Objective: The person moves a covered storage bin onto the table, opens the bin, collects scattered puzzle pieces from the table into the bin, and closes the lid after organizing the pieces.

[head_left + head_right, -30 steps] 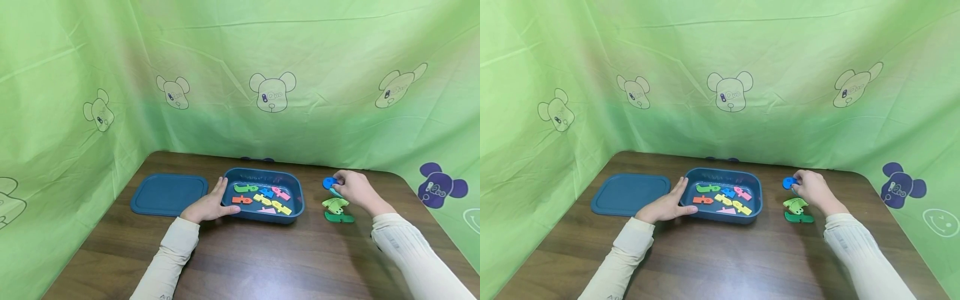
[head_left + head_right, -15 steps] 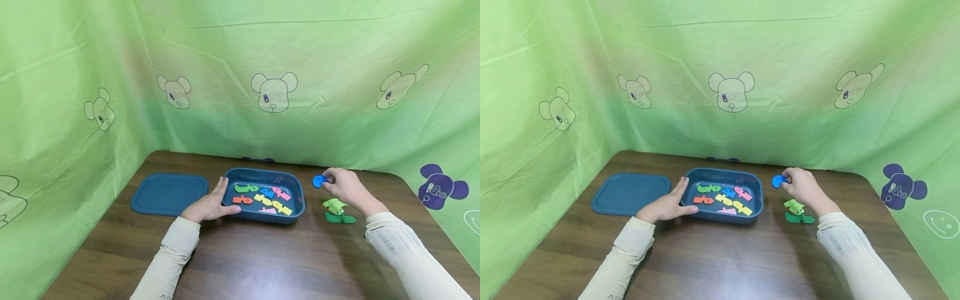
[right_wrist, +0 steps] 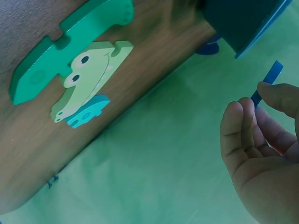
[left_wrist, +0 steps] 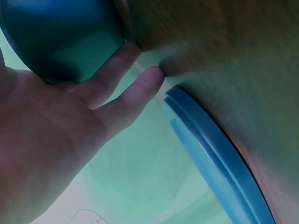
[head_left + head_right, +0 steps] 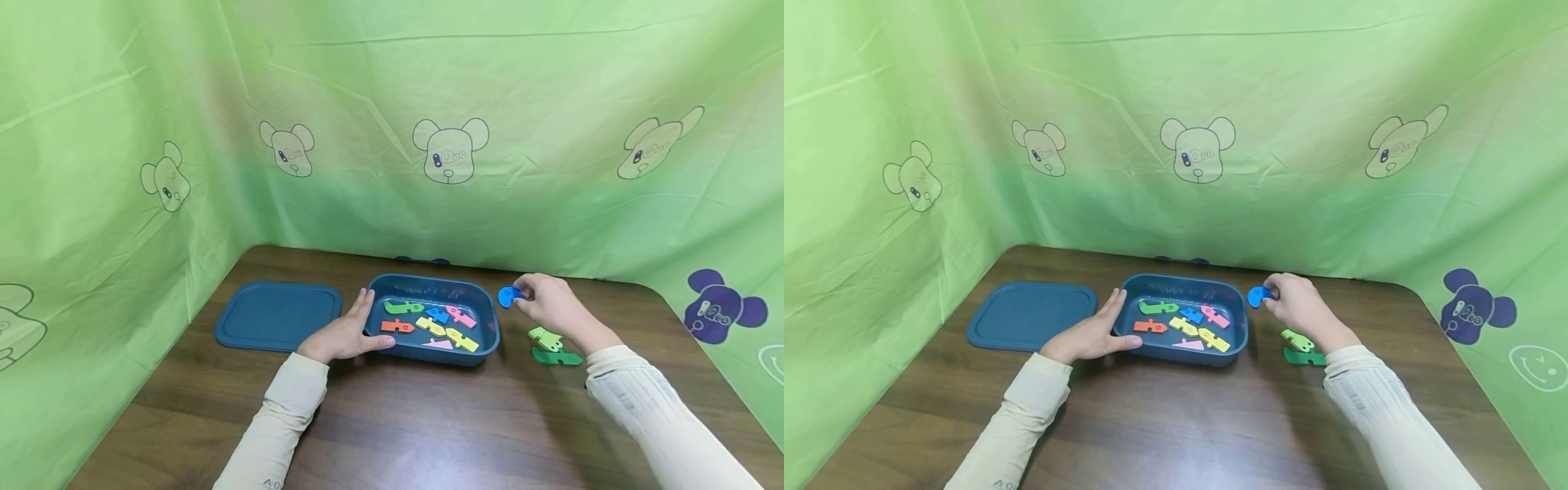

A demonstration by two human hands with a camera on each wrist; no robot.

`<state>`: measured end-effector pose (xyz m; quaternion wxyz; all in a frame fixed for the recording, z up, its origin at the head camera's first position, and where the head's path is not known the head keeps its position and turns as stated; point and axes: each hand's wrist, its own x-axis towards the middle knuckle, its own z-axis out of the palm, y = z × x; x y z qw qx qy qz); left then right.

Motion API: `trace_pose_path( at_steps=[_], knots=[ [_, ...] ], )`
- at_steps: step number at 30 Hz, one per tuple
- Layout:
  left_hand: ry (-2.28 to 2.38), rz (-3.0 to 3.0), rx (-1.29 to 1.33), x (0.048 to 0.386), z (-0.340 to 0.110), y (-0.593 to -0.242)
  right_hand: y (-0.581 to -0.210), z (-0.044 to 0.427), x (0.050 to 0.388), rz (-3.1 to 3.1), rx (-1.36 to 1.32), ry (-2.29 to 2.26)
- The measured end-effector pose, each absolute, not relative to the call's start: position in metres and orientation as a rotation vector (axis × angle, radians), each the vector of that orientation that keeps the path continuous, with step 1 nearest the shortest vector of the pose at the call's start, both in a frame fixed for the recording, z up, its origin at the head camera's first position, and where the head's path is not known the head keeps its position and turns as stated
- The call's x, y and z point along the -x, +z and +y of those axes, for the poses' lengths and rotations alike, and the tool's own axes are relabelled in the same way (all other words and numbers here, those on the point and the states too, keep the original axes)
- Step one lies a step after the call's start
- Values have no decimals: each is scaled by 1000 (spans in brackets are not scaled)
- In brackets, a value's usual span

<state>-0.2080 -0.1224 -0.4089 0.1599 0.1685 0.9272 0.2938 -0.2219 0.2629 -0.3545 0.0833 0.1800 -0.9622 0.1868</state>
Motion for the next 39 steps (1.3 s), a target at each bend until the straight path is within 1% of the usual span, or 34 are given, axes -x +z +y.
trace_pose_path(
  at_steps=[16,39],
  knots=[
    [849,2654,-484,208,-122,-408,-358,246,226,-2842,-614,534],
    [843,2651,-483,208,-122,-409,-356,215,227,-2911,-625,603]
  ],
)
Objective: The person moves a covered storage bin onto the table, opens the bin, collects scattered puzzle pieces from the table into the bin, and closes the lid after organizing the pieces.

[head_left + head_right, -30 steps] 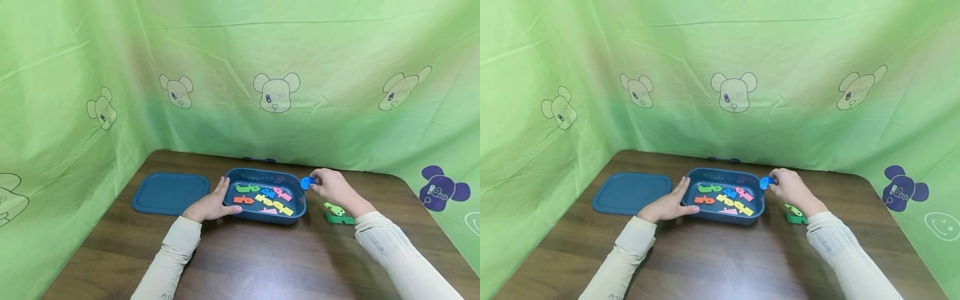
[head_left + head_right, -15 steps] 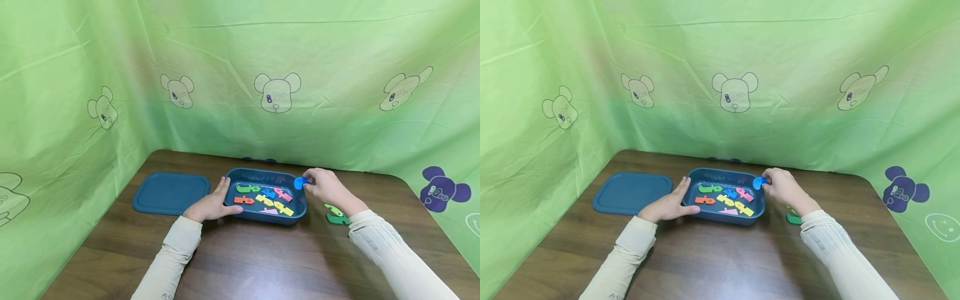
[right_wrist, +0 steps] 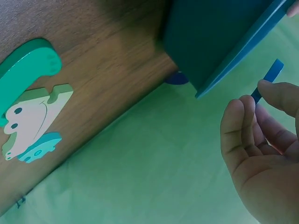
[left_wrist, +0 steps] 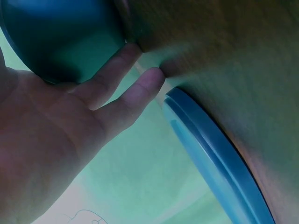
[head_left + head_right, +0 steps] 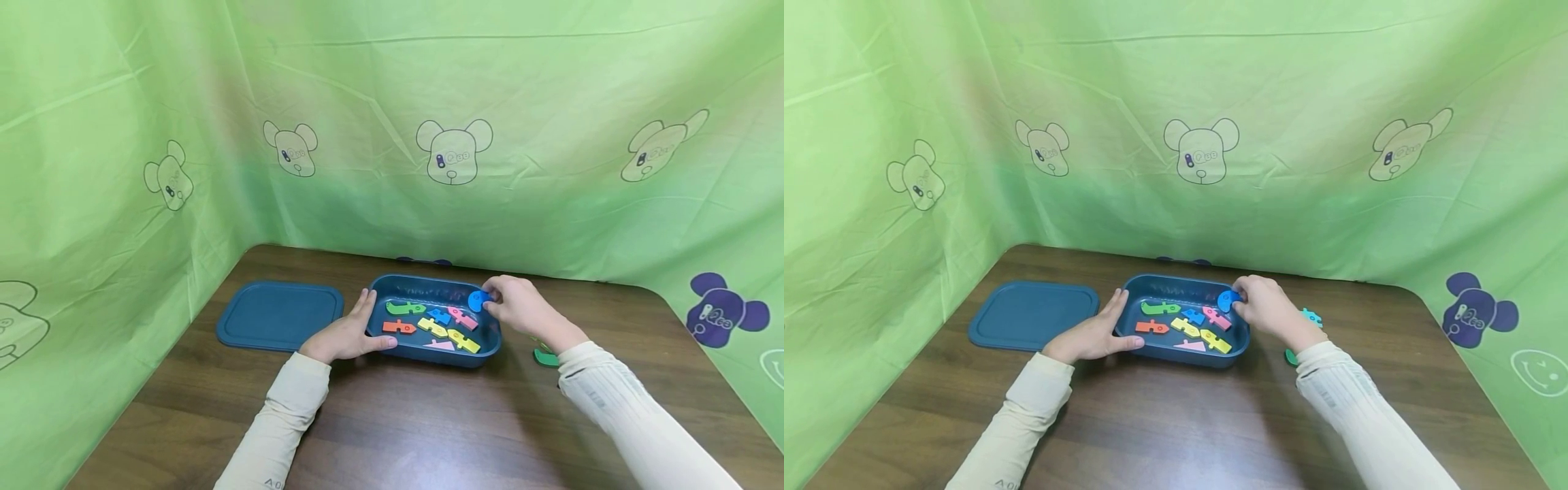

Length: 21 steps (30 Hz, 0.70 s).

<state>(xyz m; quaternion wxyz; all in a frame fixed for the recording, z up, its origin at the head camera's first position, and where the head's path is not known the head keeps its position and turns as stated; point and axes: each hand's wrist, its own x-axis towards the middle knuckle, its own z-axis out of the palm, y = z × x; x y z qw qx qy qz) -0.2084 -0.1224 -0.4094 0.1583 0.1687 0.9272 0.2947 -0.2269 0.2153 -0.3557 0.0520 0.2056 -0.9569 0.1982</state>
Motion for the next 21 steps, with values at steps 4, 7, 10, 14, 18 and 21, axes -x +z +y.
trace_pose_path(
  at_steps=[4,7,10,14,18,21],
  knots=[
    [845,2650,-485,208,-122,-409,-356,213,226,-2941,-616,613],
    [846,2648,-485,208,-122,-409,-356,211,225,-2966,-617,601],
    [849,2650,-487,208,-122,-409,-357,209,224,-3002,-599,604],
    [848,2654,-483,207,-122,-408,-358,209,223,-3031,-575,614],
    [851,2656,-490,206,-122,-409,-361,210,224,-3047,-564,608],
    [849,2651,-501,206,-123,-409,-365,210,225,-3060,-561,599]
  ],
)
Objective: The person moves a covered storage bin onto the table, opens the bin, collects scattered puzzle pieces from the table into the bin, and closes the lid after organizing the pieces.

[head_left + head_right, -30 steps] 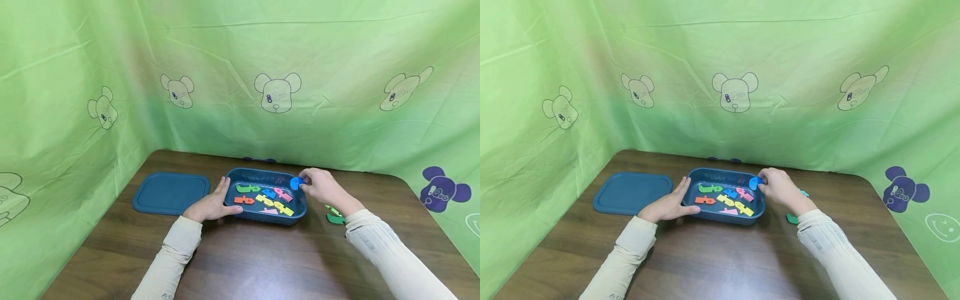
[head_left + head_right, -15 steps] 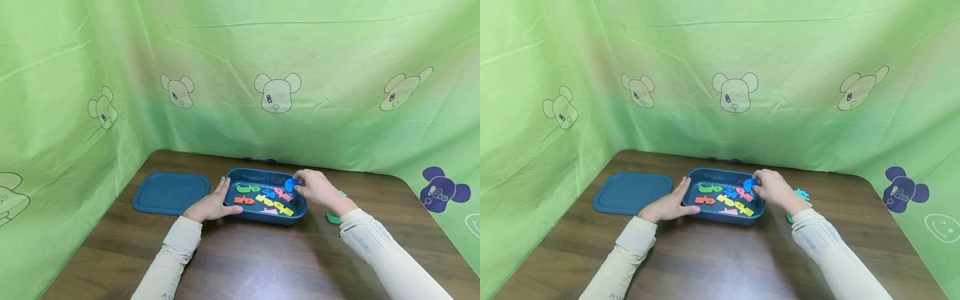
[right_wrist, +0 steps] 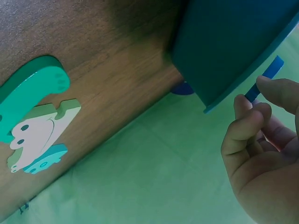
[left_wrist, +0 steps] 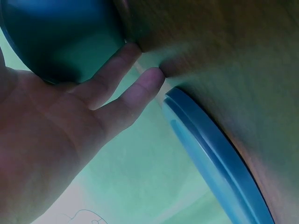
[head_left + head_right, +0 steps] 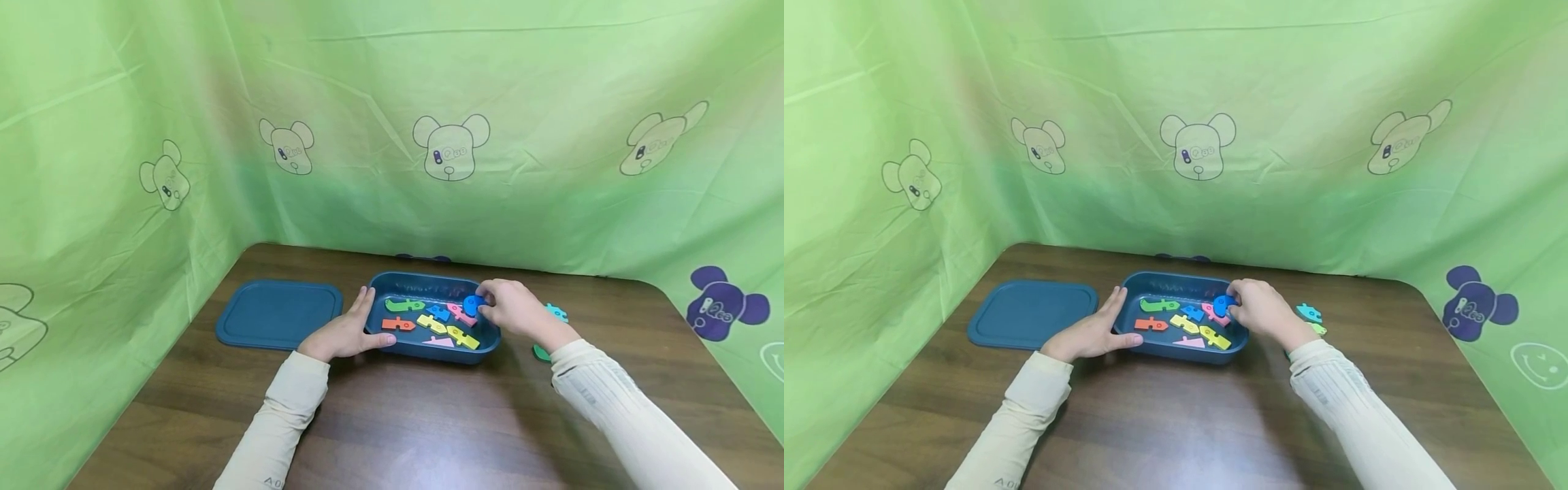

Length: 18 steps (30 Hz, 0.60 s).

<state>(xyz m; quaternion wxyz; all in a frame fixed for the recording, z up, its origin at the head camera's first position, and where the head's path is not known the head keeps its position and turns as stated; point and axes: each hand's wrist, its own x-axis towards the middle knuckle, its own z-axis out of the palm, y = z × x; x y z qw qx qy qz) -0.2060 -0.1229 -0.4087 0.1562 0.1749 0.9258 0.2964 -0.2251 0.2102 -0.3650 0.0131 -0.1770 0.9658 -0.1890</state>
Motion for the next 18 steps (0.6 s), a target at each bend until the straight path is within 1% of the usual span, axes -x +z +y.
trace_pose_path(
  at_steps=[18],
  knots=[
    [840,2650,-507,208,-123,-409,-371,207,224,3039,638,-415]
  ],
)
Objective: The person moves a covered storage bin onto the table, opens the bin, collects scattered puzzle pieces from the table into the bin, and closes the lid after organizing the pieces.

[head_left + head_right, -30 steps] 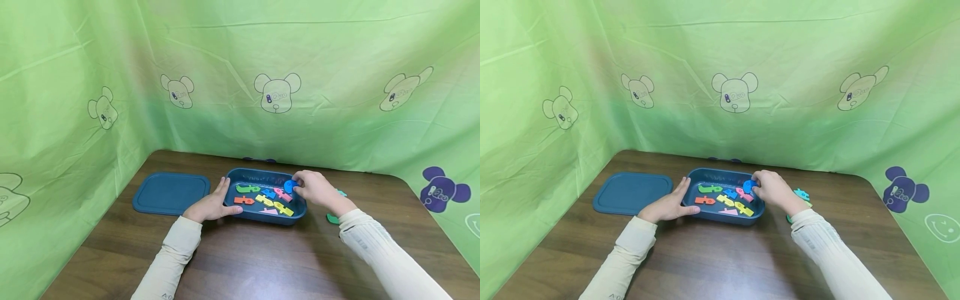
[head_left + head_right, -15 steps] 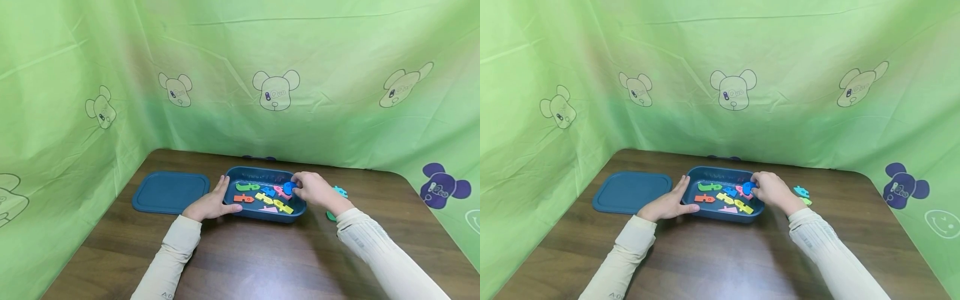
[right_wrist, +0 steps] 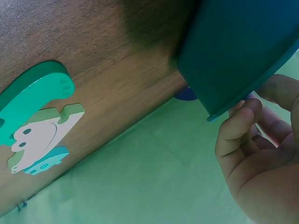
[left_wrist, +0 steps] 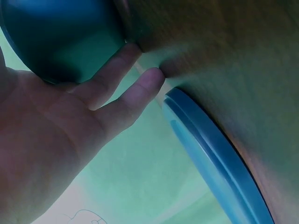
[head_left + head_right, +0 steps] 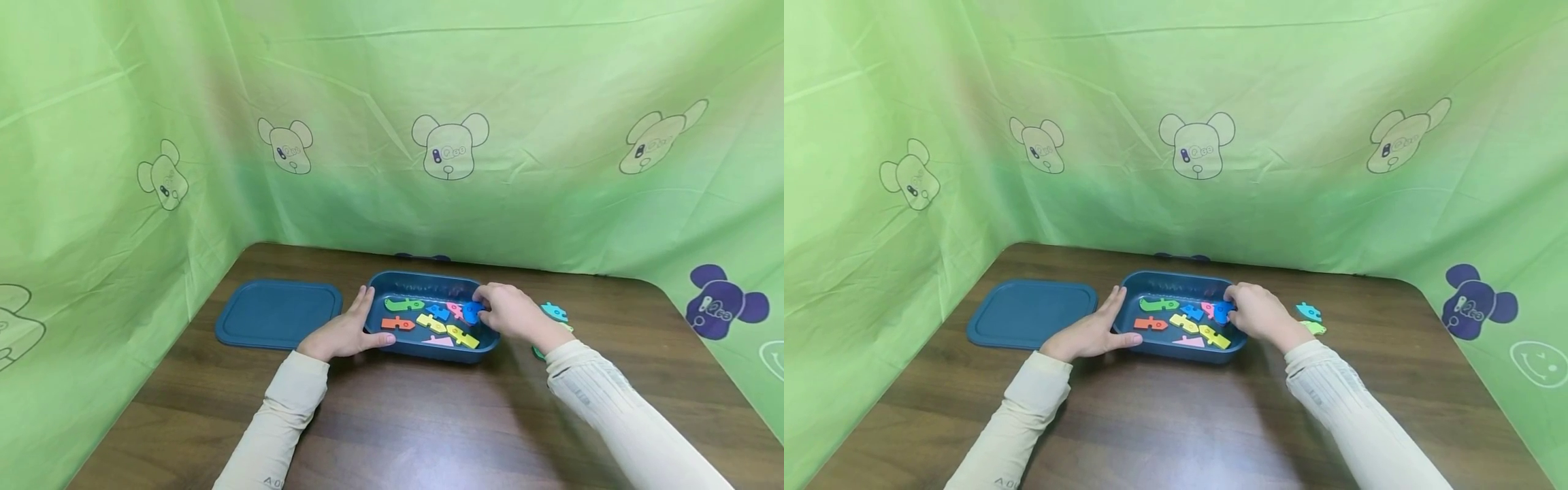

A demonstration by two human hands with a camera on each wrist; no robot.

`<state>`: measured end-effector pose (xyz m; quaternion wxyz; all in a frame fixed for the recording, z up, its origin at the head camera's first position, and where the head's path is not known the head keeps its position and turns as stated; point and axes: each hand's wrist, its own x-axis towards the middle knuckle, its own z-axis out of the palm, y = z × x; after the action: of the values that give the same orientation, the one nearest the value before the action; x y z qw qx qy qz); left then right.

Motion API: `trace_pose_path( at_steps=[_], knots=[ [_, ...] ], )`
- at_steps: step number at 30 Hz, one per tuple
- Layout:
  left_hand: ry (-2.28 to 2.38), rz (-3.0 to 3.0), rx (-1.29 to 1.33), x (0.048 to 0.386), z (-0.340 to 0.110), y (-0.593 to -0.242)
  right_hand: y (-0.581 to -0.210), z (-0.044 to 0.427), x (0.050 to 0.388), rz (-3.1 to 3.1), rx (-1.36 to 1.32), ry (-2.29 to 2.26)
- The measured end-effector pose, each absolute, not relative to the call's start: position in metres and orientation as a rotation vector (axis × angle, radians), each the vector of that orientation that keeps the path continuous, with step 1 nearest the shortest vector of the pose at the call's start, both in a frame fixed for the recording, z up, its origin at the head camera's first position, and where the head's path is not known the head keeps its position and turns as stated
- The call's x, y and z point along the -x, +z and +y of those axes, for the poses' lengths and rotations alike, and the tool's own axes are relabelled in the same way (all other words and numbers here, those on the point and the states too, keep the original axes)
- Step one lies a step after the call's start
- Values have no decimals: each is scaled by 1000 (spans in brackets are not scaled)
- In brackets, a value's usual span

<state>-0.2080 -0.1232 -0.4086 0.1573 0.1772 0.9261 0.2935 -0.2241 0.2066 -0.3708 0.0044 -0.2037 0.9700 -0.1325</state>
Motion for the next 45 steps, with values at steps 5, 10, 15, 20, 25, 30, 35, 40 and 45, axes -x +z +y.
trace_pose_path(
  at_steps=[5,10,15,20,25,30,35,40,45],
  knots=[
    [836,2656,-501,208,-122,-408,-372,210,225,3059,658,-418],
    [836,2654,-497,207,-122,-408,-372,222,225,3150,661,-515],
    [842,2652,-489,208,-121,-408,-372,246,223,3239,717,-575],
    [835,2654,-490,210,-121,-407,-378,275,219,3225,671,-548],
    [843,2655,-495,210,-120,-407,-385,305,211,3219,593,-520],
    [841,2665,-505,210,-120,-408,-394,333,198,3145,530,-533],
    [839,2669,-501,210,-122,-409,-404,354,182,3094,503,-499],
    [844,2668,-490,209,-123,-408,-411,363,172,3076,482,-470],
    [872,2657,-485,206,-123,-410,-418,357,165,3053,514,-362]
  ],
)
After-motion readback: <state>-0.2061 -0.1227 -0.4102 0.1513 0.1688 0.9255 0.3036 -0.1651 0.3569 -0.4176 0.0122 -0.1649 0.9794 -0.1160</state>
